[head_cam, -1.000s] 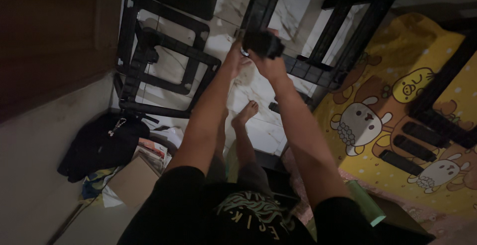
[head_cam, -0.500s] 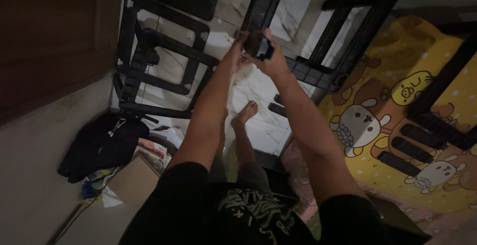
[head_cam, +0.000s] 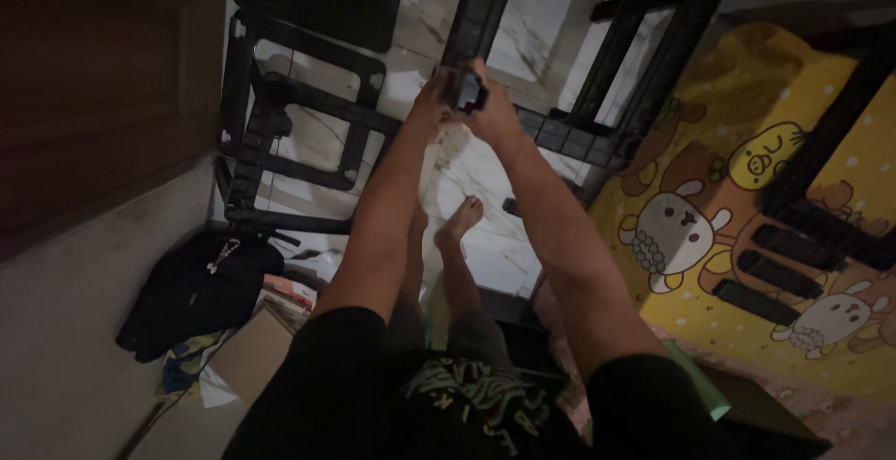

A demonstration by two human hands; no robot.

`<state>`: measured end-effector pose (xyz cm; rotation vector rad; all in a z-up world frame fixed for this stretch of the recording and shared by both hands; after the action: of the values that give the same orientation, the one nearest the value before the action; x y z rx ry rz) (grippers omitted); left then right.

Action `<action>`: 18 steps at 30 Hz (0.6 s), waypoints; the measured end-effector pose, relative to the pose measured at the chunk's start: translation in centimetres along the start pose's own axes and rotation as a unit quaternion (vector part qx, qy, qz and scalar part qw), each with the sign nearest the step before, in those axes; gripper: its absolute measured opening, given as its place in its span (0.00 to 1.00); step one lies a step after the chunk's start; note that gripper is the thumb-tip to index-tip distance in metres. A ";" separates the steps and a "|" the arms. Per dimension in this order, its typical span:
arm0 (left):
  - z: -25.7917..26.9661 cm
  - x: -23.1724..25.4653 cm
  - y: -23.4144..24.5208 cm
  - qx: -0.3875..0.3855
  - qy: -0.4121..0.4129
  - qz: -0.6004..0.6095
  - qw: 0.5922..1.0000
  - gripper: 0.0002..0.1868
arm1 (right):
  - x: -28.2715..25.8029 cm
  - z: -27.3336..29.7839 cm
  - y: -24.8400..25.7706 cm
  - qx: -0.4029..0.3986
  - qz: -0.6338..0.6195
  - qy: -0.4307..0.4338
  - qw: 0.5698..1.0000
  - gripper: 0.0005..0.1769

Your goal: The person assembles a black plastic stool by hand, connecting the legs to the seat frame and securing them with small plastic fasteners. The person handles the stool frame, legs, and fasteners one at a time, flipping the stool over to attach components.

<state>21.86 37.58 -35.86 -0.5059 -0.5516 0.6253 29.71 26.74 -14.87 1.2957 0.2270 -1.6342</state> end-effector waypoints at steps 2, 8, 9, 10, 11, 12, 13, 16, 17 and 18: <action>-0.2 0.3 -0.2 0.033 0.029 -0.003 0.999 0.32 | -0.6 -0.4 0.2 -0.018 0.012 -0.033 0.999 0.42; -0.3 -0.2 0.1 0.026 -0.034 -0.017 0.999 0.24 | -0.5 -0.4 -0.6 -0.011 0.056 -0.096 0.994 0.45; 0.3 -0.7 0.3 0.030 -0.057 -0.007 0.998 0.24 | 0.1 -0.2 -1.1 -0.009 0.074 -0.120 0.990 0.44; 1.2 -1.2 0.6 0.035 -0.125 -0.005 0.992 0.25 | 0.5 0.4 -1.5 0.023 0.075 -0.095 0.992 0.47; 2.2 -1.8 0.7 0.054 -0.168 -0.010 0.984 0.23 | 1.0 1.7 -2.0 0.055 0.077 -0.071 0.993 0.49; 3.5 -2.6 0.9 0.088 -0.176 -0.037 0.980 0.22 | 1.5 2.6 -2.6 0.094 0.076 -0.043 0.992 0.52; 4.8 -3.6 0.7 0.116 -0.180 -0.061 0.975 0.21 | 2.6 4.2 -3.1 0.105 0.050 -0.062 0.991 0.51; 8.1 -7.3 -2.0 0.105 -0.148 -0.095 0.979 0.19 | 4.9 9.5 -4.2 0.192 0.058 -0.054 0.978 0.42; 8.8 -8.6 -3.7 0.085 -0.133 -0.098 0.983 0.18 | 6.1 11.2 -5.0 0.182 -0.003 -0.128 0.975 0.37; 9.3 -9.6 -5.5 0.052 -0.125 -0.111 0.985 0.18 | 7.1 12.9 -5.7 0.173 -0.064 -0.200 0.962 0.33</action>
<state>11.80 29.88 -28.86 -0.2623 -0.7964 0.5033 17.70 16.95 -17.75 1.1847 -0.2361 -2.0735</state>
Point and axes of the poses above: each hand's wrist, its own z-axis away from the middle knuckle, its own y-axis out of the back of the hand, x = y × z, the point moved 4 cm from there along -z, towards the middle knuckle, and after that the axes turned 13 degrees about -x, right-handed, at the moved point
